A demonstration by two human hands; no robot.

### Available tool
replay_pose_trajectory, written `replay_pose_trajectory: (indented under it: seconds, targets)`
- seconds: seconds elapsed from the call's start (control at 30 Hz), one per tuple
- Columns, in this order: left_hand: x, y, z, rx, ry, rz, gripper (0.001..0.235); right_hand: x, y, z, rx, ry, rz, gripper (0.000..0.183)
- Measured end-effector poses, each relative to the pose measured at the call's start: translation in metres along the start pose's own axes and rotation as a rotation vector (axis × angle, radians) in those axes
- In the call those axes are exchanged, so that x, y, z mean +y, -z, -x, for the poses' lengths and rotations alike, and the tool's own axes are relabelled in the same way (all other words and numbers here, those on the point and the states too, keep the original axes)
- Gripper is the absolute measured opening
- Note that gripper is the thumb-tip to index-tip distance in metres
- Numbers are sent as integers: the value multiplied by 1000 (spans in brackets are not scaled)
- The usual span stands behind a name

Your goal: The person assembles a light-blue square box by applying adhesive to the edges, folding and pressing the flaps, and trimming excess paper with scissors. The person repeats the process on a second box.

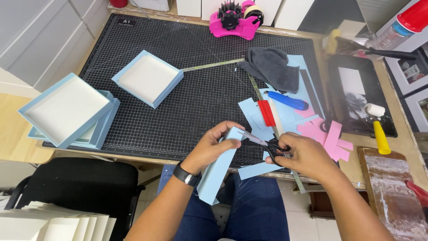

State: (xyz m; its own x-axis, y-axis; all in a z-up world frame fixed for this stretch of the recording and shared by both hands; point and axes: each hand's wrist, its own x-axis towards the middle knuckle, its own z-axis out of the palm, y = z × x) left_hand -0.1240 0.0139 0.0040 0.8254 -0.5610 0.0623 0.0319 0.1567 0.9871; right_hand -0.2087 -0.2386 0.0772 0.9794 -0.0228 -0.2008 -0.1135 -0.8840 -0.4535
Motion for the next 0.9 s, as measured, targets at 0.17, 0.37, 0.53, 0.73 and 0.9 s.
replay_pose_trajectory:
  seconds: [0.17, 0.37, 0.53, 0.73, 0.9]
  targets:
    - [-3, -1, 0, -16, -3, 12, 42, -2, 2, 4, -18, -23, 9, 16]
    - [5, -2, 1, -24, 10, -3, 42, 10, 0, 1, -11, -37, 2, 16]
    - [5, -5, 2, -12, 5, -15, 41, 7, 5, 2, 3, -37, -5, 15]
    - [8, -8, 5, -31, 21, 5, 42, 1, 8, 6, -47, 7, 8, 28]
    - [11, -12, 4, -55, 38, 27, 41, 2, 8, 3, -63, 59, 64, 30]
